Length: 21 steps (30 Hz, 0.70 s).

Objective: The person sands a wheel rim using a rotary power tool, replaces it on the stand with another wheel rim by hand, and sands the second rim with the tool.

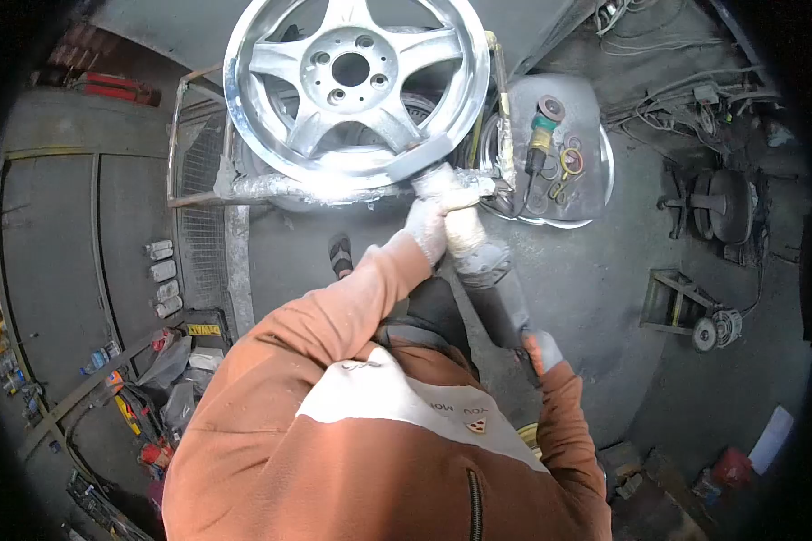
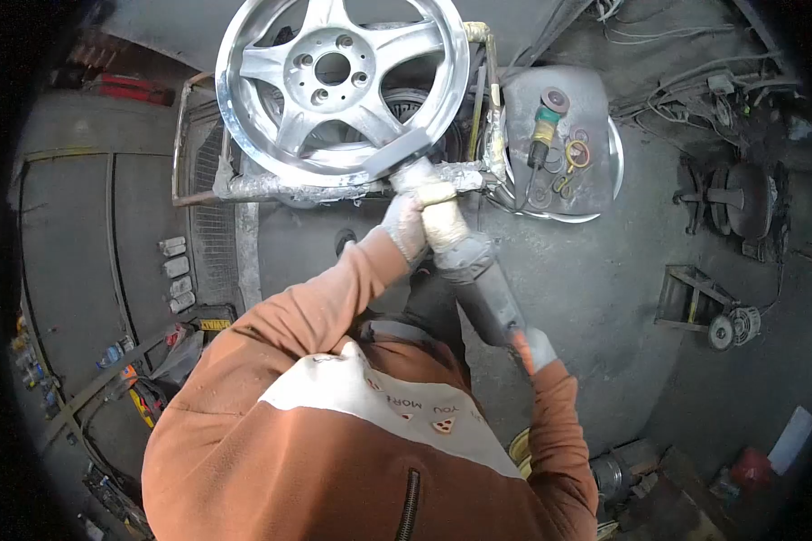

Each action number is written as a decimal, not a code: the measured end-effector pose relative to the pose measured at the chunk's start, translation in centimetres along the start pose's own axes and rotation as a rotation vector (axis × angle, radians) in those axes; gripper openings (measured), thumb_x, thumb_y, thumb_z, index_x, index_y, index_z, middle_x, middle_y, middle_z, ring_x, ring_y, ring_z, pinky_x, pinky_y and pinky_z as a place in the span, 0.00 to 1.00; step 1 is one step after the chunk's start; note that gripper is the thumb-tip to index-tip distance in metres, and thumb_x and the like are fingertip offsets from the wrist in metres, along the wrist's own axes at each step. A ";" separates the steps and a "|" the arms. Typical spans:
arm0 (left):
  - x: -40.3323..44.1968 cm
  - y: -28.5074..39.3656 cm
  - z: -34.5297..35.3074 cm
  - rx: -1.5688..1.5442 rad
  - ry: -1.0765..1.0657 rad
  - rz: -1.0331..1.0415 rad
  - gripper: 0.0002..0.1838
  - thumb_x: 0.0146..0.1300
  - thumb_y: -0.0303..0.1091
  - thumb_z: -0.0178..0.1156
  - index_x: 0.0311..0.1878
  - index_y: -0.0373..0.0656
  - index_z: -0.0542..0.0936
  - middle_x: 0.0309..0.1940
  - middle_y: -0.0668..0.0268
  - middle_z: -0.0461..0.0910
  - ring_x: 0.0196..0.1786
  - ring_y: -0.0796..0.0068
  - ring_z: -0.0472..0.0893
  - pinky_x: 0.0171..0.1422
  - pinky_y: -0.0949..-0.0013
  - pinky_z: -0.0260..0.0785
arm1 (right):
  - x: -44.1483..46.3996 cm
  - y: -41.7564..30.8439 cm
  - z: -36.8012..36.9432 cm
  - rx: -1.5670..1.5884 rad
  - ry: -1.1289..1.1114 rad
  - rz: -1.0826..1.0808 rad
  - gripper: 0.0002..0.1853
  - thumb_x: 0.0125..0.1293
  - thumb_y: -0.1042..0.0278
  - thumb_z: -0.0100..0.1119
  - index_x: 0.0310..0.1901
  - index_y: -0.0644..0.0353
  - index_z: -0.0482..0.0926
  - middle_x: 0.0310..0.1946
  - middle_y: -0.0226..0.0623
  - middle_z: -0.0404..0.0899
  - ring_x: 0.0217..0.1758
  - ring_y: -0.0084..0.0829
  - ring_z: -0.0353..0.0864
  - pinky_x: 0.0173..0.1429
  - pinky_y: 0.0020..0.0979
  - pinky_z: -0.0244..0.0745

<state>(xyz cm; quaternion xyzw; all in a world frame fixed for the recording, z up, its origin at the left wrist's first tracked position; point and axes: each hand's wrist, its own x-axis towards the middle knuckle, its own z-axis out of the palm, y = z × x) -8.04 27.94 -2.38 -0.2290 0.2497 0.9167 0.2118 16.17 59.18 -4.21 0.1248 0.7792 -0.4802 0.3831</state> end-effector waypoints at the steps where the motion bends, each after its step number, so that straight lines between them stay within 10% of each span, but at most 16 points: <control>1: 0.5 -0.5 0.7 -0.029 -0.011 0.004 0.12 0.49 0.23 0.70 0.39 0.39 0.82 0.33 0.63 0.82 0.32 0.69 0.82 0.39 0.67 0.76 | -0.3 0.5 -0.6 -0.177 -0.006 -0.006 0.16 0.71 0.62 0.53 0.51 0.67 0.78 0.43 0.34 0.81 0.43 0.27 0.78 0.48 0.28 0.74; 5: 0.6 -1.3 1.4 0.058 -0.075 -0.044 0.13 0.57 0.26 0.66 0.46 0.39 0.81 0.38 0.65 0.83 0.38 0.74 0.82 0.45 0.70 0.75 | -2.1 0.4 -1.7 -0.578 0.045 -0.063 0.14 0.76 0.64 0.47 0.41 0.65 0.78 0.30 0.43 0.82 0.28 0.35 0.80 0.33 0.36 0.79; 7: 0.4 -1.3 0.9 0.076 -0.095 -0.032 0.13 0.57 0.26 0.66 0.46 0.39 0.81 0.37 0.66 0.82 0.38 0.74 0.82 0.45 0.70 0.75 | -2.3 1.6 -0.3 0.505 0.175 0.234 0.17 0.72 0.61 0.45 0.38 0.66 0.80 0.30 0.39 0.81 0.33 0.31 0.77 0.38 0.35 0.72; 13: -2.3 0.1 -5.0 0.123 0.031 0.024 0.10 0.58 0.30 0.67 0.43 0.41 0.80 0.34 0.65 0.81 0.35 0.70 0.82 0.45 0.66 0.77 | -2.8 -5.2 3.8 -0.146 0.067 0.040 0.21 0.74 0.58 0.44 0.37 0.71 0.77 0.25 0.49 0.78 0.28 0.38 0.77 0.35 0.39 0.73; 21: -4.4 2.5 -9.8 0.000 0.161 -0.021 0.09 0.58 0.28 0.66 0.41 0.41 0.79 0.33 0.62 0.82 0.34 0.66 0.83 0.44 0.60 0.79 | -3.3 -12.1 6.4 0.195 -0.083 0.267 0.28 0.66 0.50 0.61 0.53 0.70 0.73 0.37 0.46 0.82 0.36 0.30 0.81 0.41 0.34 0.77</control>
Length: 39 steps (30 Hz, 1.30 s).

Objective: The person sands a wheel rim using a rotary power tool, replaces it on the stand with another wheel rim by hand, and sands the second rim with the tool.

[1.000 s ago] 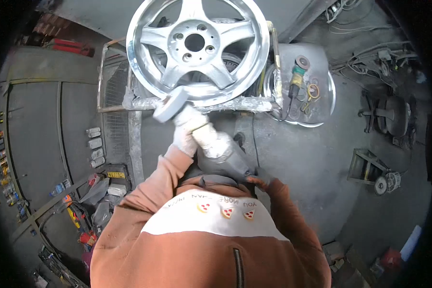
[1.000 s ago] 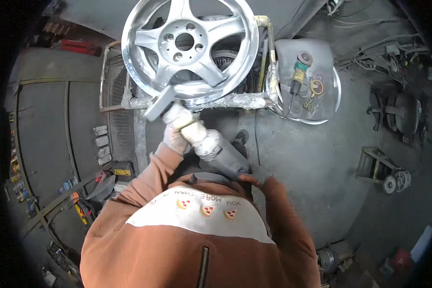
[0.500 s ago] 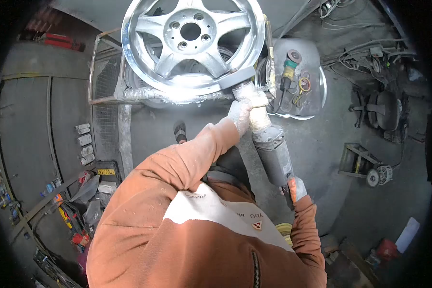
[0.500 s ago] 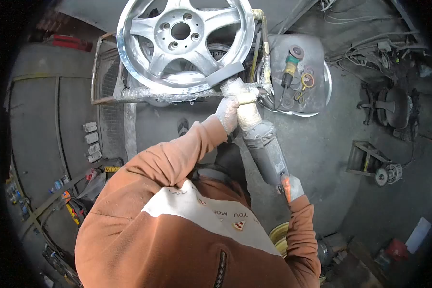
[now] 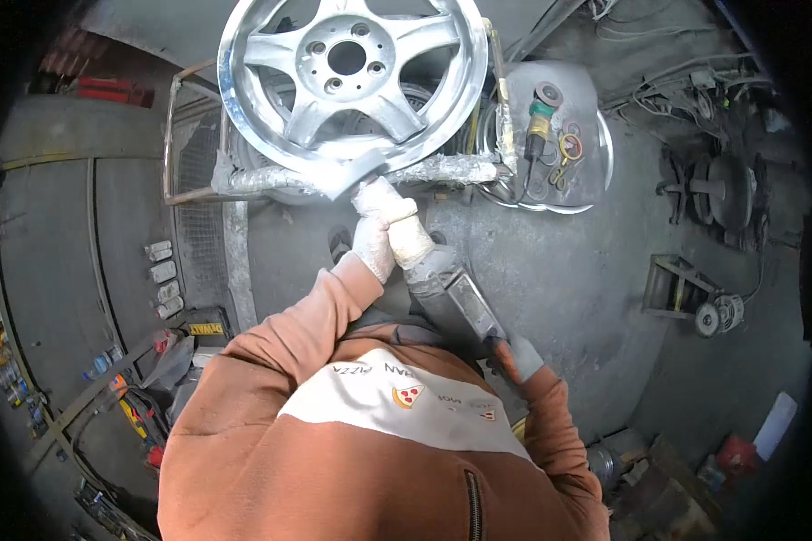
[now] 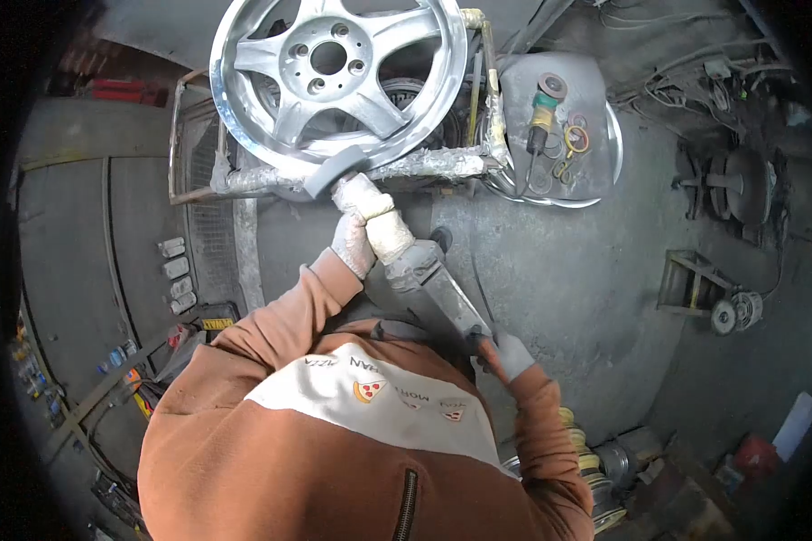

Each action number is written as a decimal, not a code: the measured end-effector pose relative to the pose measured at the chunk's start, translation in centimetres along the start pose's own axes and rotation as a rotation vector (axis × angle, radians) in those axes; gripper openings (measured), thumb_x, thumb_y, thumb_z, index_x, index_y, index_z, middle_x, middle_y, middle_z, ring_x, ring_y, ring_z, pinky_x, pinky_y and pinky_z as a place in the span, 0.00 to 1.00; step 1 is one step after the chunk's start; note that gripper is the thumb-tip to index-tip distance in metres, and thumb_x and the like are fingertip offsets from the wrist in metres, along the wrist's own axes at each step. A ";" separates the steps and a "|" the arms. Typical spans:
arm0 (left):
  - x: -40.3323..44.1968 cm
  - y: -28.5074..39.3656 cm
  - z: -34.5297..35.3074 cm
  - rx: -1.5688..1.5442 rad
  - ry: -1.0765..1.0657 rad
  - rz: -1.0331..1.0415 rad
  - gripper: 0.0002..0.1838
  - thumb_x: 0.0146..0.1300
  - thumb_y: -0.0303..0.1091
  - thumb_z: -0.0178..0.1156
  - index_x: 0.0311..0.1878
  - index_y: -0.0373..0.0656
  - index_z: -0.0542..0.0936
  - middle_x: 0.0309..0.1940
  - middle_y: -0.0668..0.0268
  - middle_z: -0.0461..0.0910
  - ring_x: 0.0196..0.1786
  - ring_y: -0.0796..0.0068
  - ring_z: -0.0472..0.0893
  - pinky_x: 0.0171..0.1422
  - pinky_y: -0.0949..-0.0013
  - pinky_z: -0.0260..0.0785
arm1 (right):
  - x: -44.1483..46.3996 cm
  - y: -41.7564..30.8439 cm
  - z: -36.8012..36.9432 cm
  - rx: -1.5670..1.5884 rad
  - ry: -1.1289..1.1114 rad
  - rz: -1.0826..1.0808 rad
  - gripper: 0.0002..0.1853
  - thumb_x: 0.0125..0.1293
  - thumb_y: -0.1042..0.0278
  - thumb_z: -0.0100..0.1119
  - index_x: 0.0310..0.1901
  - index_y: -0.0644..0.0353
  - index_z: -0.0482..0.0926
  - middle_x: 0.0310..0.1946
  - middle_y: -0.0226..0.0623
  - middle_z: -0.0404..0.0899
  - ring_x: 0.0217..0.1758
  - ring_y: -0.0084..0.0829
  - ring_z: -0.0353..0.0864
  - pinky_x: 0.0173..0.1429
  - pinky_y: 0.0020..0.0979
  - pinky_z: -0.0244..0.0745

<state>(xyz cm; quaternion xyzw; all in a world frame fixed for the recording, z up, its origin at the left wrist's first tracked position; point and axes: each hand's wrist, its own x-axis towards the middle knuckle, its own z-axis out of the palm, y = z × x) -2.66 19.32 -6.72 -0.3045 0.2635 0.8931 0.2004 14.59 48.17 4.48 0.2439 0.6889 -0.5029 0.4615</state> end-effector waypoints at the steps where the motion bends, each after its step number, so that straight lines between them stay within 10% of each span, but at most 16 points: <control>1: -0.2 -0.3 1.6 0.031 -0.012 0.046 0.10 0.57 0.29 0.68 0.41 0.41 0.79 0.33 0.63 0.82 0.34 0.66 0.83 0.44 0.61 0.79 | -0.3 -0.1 -0.4 0.003 0.003 0.001 0.28 0.66 0.50 0.61 0.53 0.70 0.73 0.37 0.46 0.82 0.36 0.30 0.81 0.41 0.34 0.77; 6: 2.5 -3.6 8.0 -0.052 -0.129 0.064 0.14 0.51 0.26 0.71 0.42 0.40 0.80 0.34 0.66 0.81 0.37 0.72 0.81 0.44 0.68 0.74 | -2.7 0.1 -3.7 -0.281 0.328 -0.389 0.40 0.51 0.64 0.74 0.66 0.64 0.66 0.43 0.45 0.83 0.42 0.25 0.83 0.46 0.30 0.78; 10: 1.9 -3.8 11.8 -0.053 -0.196 0.037 0.10 0.57 0.25 0.66 0.42 0.41 0.80 0.33 0.66 0.80 0.35 0.73 0.81 0.42 0.69 0.75 | -2.4 -0.3 -5.5 -0.168 0.331 -0.153 0.42 0.48 0.70 0.74 0.67 0.63 0.65 0.43 0.41 0.84 0.35 0.24 0.83 0.38 0.27 0.80; 21: -0.5 -3.2 -0.2 0.003 -0.045 0.108 0.12 0.63 0.33 0.59 0.47 0.39 0.78 0.38 0.60 0.82 0.37 0.63 0.84 0.43 0.58 0.81 | 2.1 1.1 -1.3 -0.437 0.136 -0.145 0.43 0.52 0.55 0.74 0.68 0.57 0.65 0.55 0.54 0.79 0.60 0.51 0.79 0.60 0.41 0.75; 34: 2.0 -5.5 5.8 0.467 -0.241 0.436 0.12 0.64 0.32 0.62 0.49 0.41 0.78 0.39 0.66 0.80 0.40 0.72 0.82 0.45 0.67 0.78 | 0.4 2.1 -4.9 -0.281 0.335 -0.162 0.39 0.47 0.57 0.76 0.62 0.59 0.72 0.46 0.48 0.84 0.50 0.47 0.85 0.51 0.39 0.80; 36: -1.1 -3.0 6.1 0.120 -0.087 0.169 0.12 0.61 0.31 0.65 0.47 0.41 0.78 0.37 0.64 0.81 0.38 0.70 0.83 0.45 0.65 0.78 | 2.3 4.8 -4.3 -0.780 0.231 -0.176 0.36 0.49 0.58 0.75 0.60 0.59 0.72 0.43 0.47 0.85 0.47 0.47 0.86 0.49 0.41 0.80; 39: -0.3 -1.8 0.9 0.073 0.044 0.128 0.12 0.59 0.31 0.66 0.45 0.40 0.78 0.35 0.61 0.82 0.35 0.65 0.83 0.45 0.61 0.79 | 1.8 0.7 -1.4 -0.515 0.138 -0.051 0.34 0.52 0.58 0.73 0.61 0.58 0.72 0.43 0.52 0.84 0.47 0.51 0.85 0.49 0.42 0.79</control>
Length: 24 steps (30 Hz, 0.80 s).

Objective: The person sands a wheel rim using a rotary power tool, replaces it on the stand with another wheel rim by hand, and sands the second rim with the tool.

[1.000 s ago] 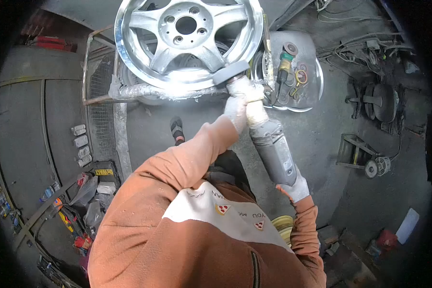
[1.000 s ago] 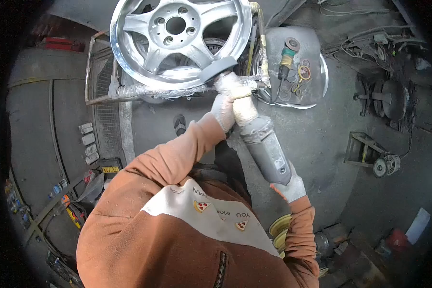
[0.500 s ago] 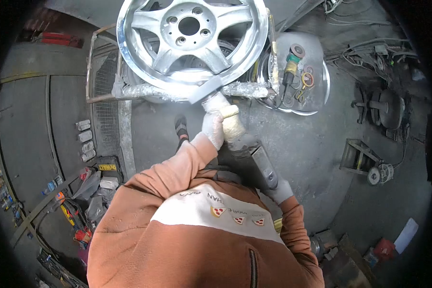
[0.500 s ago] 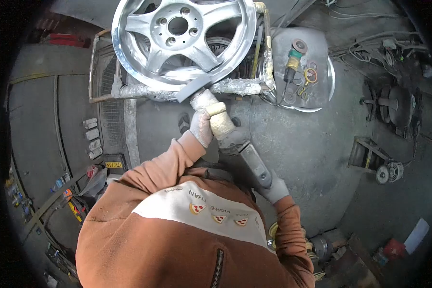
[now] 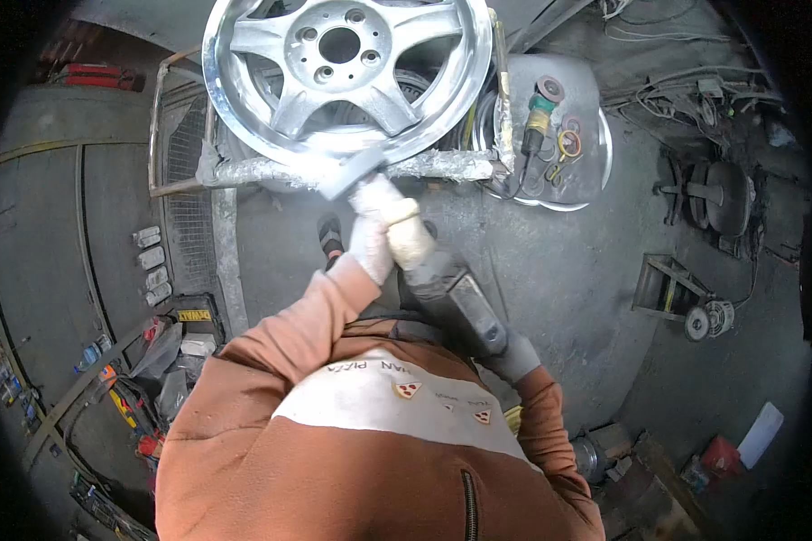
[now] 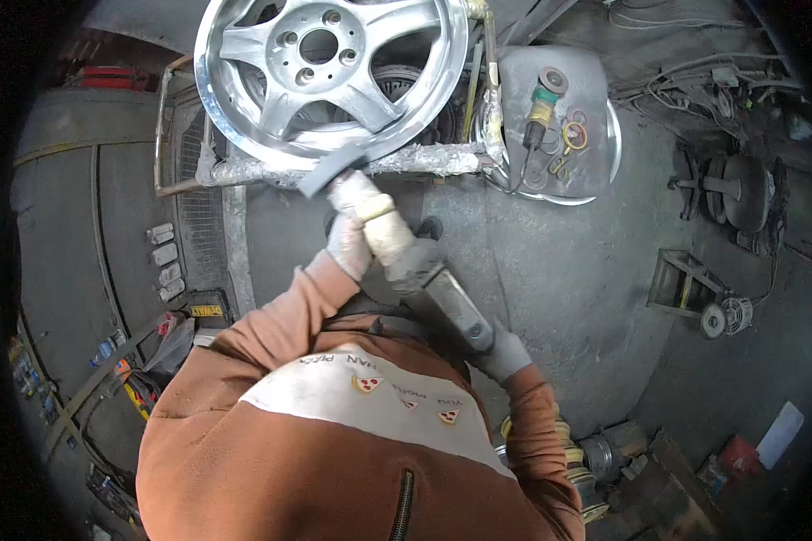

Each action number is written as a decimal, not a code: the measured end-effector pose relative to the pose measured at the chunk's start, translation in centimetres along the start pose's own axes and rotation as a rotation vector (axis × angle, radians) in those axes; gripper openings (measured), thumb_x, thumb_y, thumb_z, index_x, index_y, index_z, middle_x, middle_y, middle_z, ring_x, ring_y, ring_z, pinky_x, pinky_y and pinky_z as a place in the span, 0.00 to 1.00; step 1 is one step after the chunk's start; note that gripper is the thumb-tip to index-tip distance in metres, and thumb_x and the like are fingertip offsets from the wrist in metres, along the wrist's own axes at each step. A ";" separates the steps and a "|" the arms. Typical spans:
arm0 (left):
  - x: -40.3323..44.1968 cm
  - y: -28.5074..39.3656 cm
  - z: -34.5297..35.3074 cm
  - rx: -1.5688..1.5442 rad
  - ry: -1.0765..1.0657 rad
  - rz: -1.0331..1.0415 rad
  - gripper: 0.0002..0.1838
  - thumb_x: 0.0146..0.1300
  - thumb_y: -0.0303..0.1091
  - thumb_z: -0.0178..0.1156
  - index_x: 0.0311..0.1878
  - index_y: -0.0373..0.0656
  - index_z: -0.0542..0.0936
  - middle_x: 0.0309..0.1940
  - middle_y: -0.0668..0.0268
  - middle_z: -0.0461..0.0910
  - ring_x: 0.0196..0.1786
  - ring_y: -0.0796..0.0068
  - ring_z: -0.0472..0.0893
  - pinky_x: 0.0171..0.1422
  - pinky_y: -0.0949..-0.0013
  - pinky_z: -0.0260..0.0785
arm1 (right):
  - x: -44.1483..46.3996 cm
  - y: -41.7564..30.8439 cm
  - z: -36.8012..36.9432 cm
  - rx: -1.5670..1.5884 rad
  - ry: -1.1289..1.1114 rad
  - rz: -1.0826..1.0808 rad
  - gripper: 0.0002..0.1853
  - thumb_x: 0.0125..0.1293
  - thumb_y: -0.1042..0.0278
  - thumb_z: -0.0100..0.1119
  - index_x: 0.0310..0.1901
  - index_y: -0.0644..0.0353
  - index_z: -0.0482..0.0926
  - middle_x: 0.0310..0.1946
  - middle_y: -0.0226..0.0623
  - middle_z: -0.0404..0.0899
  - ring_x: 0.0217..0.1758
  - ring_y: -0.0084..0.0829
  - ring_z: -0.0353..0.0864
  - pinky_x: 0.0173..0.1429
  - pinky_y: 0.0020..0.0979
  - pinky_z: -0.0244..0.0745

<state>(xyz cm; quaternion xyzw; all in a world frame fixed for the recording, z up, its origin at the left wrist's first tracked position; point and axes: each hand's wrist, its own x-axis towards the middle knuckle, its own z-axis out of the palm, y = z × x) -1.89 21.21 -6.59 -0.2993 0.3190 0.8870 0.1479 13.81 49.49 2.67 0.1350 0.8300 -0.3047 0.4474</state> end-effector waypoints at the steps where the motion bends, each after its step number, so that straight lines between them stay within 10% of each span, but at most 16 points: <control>1: -0.1 0.6 -1.0 -0.044 0.036 0.004 0.12 0.59 0.31 0.66 0.44 0.40 0.78 0.34 0.60 0.82 0.35 0.64 0.83 0.46 0.60 0.79 | 0.0 -0.7 0.1 0.119 -0.062 -0.041 0.35 0.53 0.58 0.72 0.61 0.58 0.71 0.44 0.54 0.83 0.49 0.53 0.84 0.50 0.43 0.79; 13: 3.3 -1.5 6.3 -0.403 -0.296 -0.160 0.14 0.67 0.39 0.57 0.47 0.38 0.77 0.41 0.52 0.82 0.41 0.53 0.83 0.50 0.46 0.78 | -8.8 -6.2 -6.6 0.051 0.200 -0.267 0.36 0.50 0.68 0.69 0.63 0.66 0.68 0.35 0.54 0.84 0.40 0.53 0.86 0.45 0.40 0.79; 14: 3.3 -1.5 8.0 -0.478 -0.305 -0.208 0.08 0.64 0.31 0.60 0.44 0.38 0.79 0.34 0.62 0.82 0.35 0.66 0.83 0.42 0.62 0.78 | -9.7 -6.8 -7.0 0.109 0.212 -0.169 0.35 0.50 0.71 0.68 0.63 0.67 0.69 0.37 0.53 0.83 0.40 0.46 0.85 0.47 0.37 0.78; 17: 4.1 -0.5 9.9 -0.623 -0.525 -0.407 0.16 0.67 0.41 0.56 0.46 0.37 0.77 0.37 0.54 0.81 0.37 0.56 0.82 0.46 0.49 0.77 | -11.7 -10.1 -7.8 0.154 0.246 0.001 0.35 0.51 0.73 0.67 0.63 0.68 0.68 0.39 0.51 0.83 0.38 0.36 0.86 0.47 0.32 0.78; 19: 4.1 0.1 10.5 -0.560 -0.514 -0.375 0.17 0.66 0.43 0.55 0.47 0.37 0.77 0.36 0.54 0.81 0.37 0.56 0.82 0.47 0.48 0.77 | -12.5 -10.6 -7.5 0.040 0.335 -0.097 0.39 0.54 0.65 0.70 0.65 0.72 0.63 0.41 0.61 0.82 0.47 0.57 0.84 0.49 0.39 0.80; 24: 3.5 0.5 8.6 -0.533 -0.416 -0.324 0.18 0.66 0.43 0.51 0.47 0.36 0.77 0.36 0.52 0.82 0.39 0.52 0.84 0.50 0.45 0.78 | -14.2 -12.8 -5.8 -0.014 0.336 -0.084 0.42 0.54 0.63 0.72 0.66 0.73 0.62 0.42 0.62 0.82 0.48 0.55 0.85 0.50 0.39 0.79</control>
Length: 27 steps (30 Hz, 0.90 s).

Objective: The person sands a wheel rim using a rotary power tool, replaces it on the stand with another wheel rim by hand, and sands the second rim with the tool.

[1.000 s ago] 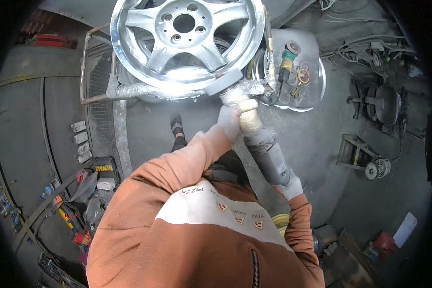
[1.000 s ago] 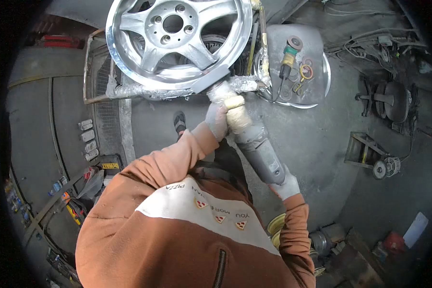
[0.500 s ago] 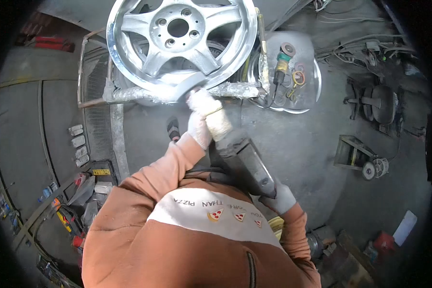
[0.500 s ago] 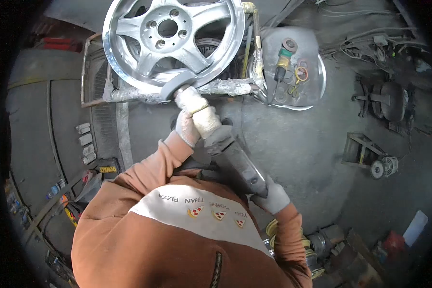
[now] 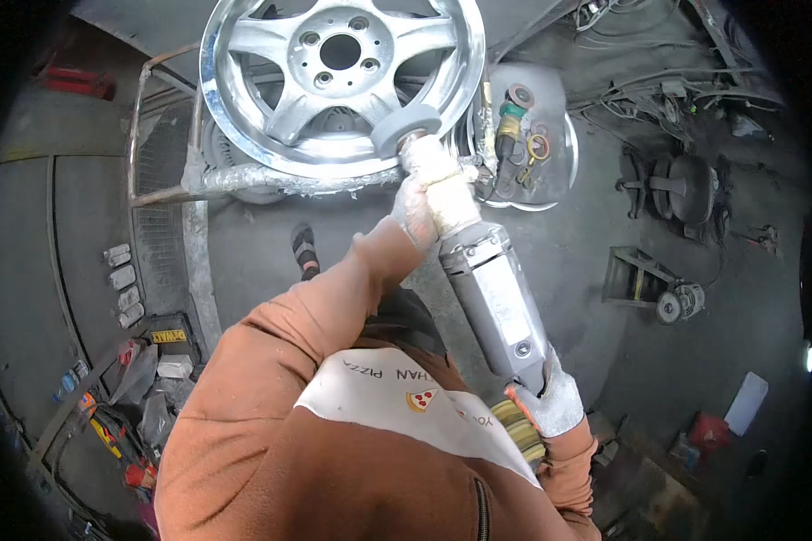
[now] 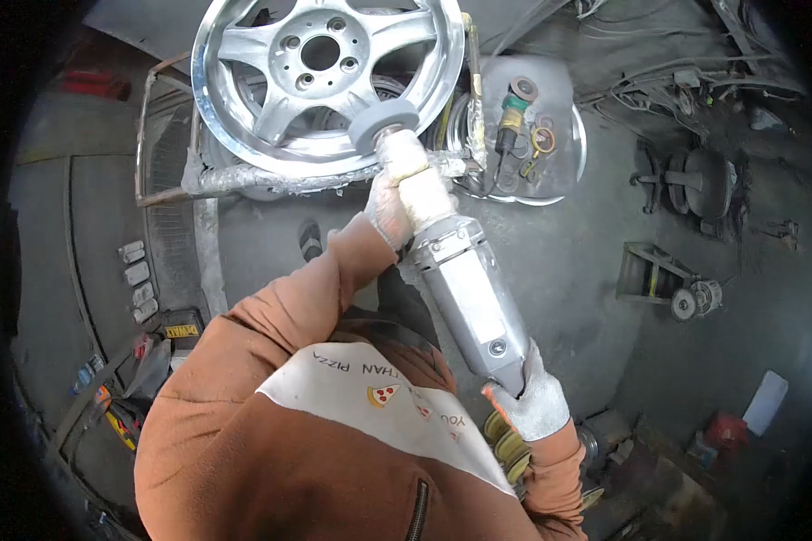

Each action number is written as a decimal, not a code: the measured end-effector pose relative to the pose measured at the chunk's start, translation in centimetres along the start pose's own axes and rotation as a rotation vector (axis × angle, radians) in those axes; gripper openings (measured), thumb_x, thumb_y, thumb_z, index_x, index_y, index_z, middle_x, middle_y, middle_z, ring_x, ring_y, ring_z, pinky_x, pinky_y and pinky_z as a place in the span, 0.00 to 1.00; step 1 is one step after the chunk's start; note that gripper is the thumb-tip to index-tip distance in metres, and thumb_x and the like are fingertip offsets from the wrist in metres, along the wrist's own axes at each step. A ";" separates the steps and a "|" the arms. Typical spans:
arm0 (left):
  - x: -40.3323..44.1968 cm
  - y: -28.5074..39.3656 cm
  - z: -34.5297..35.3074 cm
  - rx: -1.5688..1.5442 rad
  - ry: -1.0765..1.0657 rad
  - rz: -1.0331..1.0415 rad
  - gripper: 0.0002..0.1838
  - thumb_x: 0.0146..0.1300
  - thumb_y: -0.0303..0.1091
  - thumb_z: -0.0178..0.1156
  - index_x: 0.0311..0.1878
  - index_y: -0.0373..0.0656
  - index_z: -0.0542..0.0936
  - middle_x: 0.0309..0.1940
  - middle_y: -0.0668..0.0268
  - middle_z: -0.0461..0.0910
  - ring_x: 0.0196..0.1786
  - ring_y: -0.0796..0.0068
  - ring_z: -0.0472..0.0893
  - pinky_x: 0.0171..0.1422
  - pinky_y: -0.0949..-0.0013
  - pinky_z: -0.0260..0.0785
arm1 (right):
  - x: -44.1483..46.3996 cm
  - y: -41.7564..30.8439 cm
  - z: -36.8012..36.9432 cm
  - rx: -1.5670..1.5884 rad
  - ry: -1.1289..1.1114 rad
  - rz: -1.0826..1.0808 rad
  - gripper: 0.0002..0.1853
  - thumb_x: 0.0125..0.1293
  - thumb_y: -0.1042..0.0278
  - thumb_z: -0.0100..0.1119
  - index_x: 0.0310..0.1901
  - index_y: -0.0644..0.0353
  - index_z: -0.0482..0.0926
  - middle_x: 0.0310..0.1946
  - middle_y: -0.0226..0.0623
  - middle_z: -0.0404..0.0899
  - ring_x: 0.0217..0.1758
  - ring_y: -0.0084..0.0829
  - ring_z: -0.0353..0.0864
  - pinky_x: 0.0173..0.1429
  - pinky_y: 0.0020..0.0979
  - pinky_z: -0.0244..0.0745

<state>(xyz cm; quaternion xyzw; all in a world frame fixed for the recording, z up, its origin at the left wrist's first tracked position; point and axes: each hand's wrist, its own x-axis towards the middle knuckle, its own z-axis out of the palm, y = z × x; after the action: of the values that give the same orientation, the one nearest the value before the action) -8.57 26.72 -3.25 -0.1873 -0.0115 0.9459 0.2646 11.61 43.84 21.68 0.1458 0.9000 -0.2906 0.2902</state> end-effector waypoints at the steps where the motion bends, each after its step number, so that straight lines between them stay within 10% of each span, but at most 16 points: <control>1: -0.8 0.4 -0.1 -0.005 -0.003 -0.009 0.18 0.66 0.43 0.51 0.47 0.36 0.77 0.36 0.52 0.82 0.39 0.52 0.84 0.50 0.45 0.78 | -0.5 -0.4 0.4 0.006 -0.006 -0.004 0.42 0.54 0.63 0.73 0.66 0.73 0.62 0.42 0.62 0.82 0.49 0.55 0.85 0.50 0.39 0.79; 10: -8.3 5.7 -0.8 0.107 0.123 -0.061 0.12 0.63 0.41 0.56 0.44 0.43 0.76 0.34 0.57 0.79 0.36 0.56 0.81 0.48 0.50 0.77 | -2.3 -4.0 4.8 -0.020 -0.125 0.009 0.47 0.56 0.56 0.71 0.68 0.79 0.57 0.35 0.66 0.81 0.39 0.57 0.86 0.42 0.40 0.82; 27: 2.4 -0.1 3.6 -0.044 -0.045 -0.068 0.12 0.61 0.36 0.57 0.43 0.39 0.77 0.34 0.57 0.81 0.37 0.57 0.84 0.47 0.48 0.80 | -1.6 -2.5 -2.3 -0.057 0.074 0.055 0.45 0.57 0.60 0.72 0.66 0.82 0.59 0.48 0.71 0.78 0.54 0.55 0.83 0.55 0.37 0.78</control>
<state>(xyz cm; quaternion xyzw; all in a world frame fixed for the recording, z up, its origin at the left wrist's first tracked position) -11.76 28.32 -0.72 -0.1710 -0.0445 0.9398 0.2924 10.74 43.09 25.28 0.1730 0.9137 -0.2511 0.2688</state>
